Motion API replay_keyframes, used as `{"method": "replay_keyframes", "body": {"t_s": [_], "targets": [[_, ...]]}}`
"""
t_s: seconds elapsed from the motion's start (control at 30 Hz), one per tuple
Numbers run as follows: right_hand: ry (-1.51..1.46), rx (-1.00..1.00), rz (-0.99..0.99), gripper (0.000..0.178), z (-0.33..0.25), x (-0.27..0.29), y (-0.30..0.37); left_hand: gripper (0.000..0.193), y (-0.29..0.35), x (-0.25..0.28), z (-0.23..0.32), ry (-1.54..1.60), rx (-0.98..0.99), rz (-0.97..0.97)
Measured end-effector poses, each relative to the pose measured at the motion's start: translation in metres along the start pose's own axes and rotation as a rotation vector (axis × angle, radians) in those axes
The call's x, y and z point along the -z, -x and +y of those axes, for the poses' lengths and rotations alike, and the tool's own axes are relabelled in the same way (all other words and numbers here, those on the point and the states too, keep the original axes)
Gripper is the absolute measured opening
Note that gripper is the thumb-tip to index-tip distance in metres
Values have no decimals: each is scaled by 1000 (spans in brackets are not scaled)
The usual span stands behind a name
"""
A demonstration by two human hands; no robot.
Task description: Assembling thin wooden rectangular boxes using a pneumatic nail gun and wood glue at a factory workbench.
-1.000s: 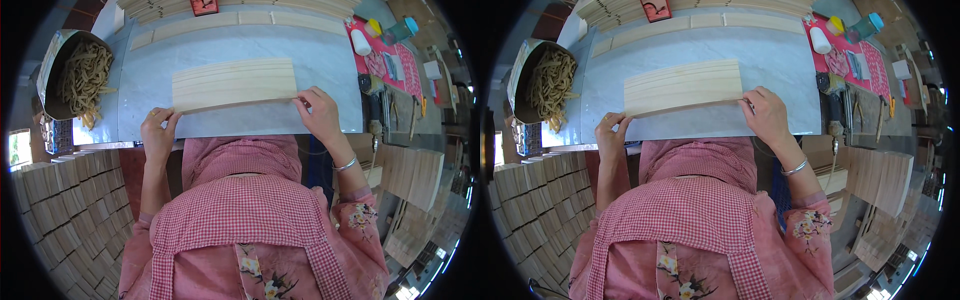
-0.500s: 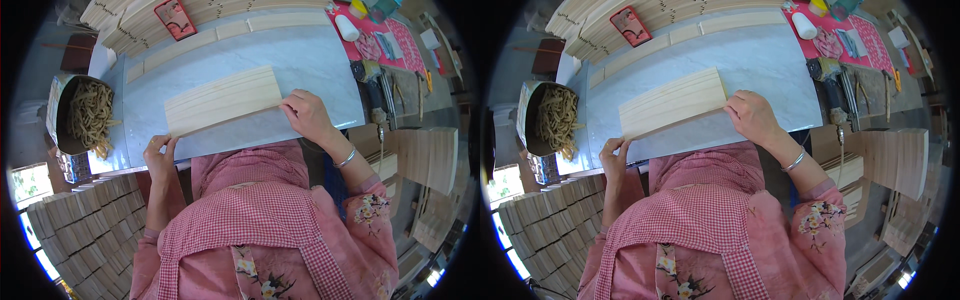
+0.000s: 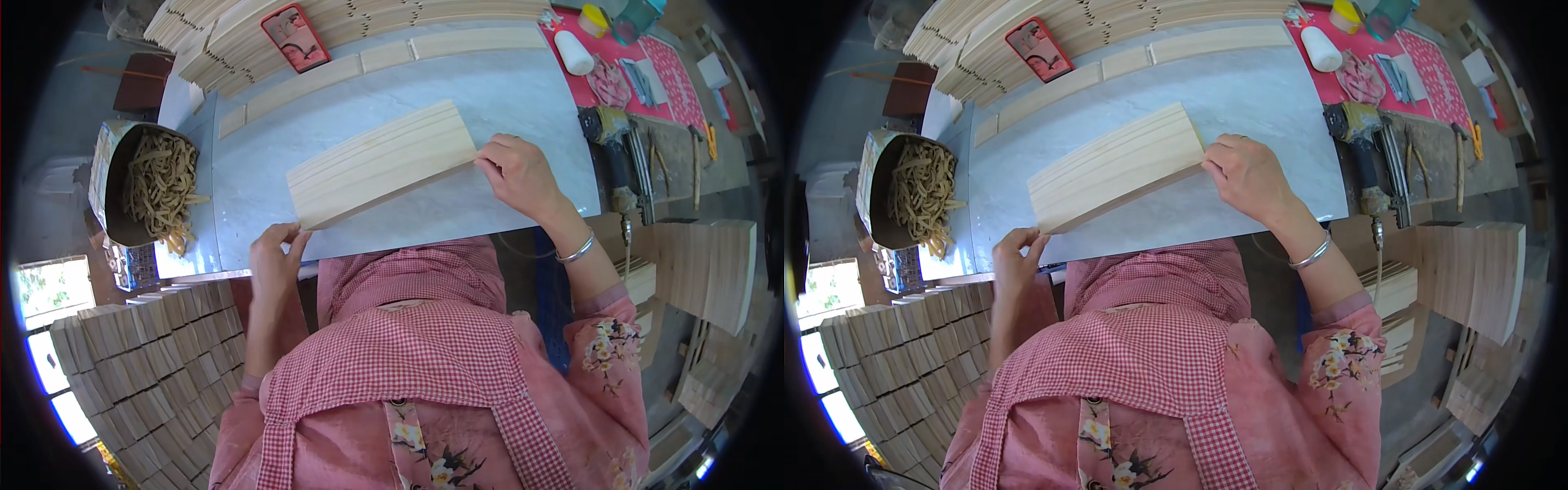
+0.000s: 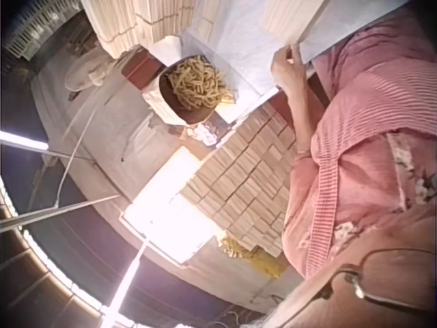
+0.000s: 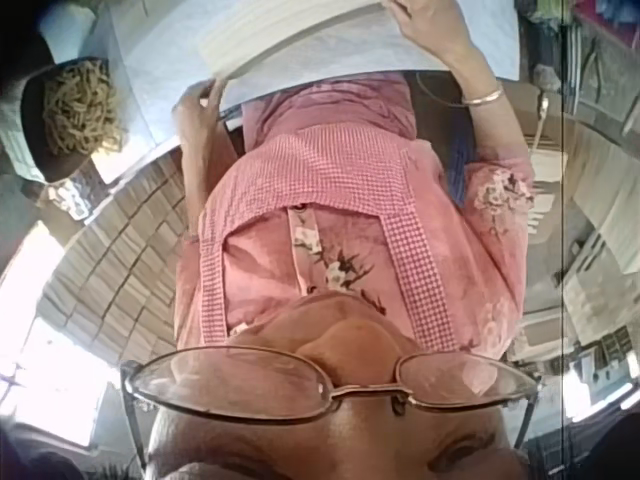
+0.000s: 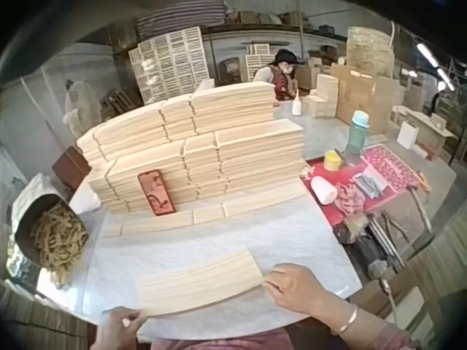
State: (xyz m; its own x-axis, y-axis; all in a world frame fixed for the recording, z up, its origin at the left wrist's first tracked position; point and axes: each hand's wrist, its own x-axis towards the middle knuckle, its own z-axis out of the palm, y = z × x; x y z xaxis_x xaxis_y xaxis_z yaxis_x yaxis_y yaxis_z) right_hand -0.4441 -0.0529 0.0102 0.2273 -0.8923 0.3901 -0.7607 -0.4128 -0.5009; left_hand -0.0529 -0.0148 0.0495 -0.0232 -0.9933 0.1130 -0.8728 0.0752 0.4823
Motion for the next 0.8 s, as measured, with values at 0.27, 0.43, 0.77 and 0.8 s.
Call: {"method": "replay_keyframes", "body": {"t_s": [0.27, 0.43, 0.77, 0.8], "targets": [[3, 18, -52, 5, -7, 8, -8, 55, -61, -27, 80, -171, -569, -14], [27, -42, -89, 7, -16, 10, -6, 64, -95, -108, 113, -126, -655, -88], [765, -501, 200, 60, 102, 86, 72, 48, -100, -116, 105, 104, -635, -28], [764, -511, 194, 60, 114, 95, 80, 48, -102, -117, 107, 105, -637, -40]]}}
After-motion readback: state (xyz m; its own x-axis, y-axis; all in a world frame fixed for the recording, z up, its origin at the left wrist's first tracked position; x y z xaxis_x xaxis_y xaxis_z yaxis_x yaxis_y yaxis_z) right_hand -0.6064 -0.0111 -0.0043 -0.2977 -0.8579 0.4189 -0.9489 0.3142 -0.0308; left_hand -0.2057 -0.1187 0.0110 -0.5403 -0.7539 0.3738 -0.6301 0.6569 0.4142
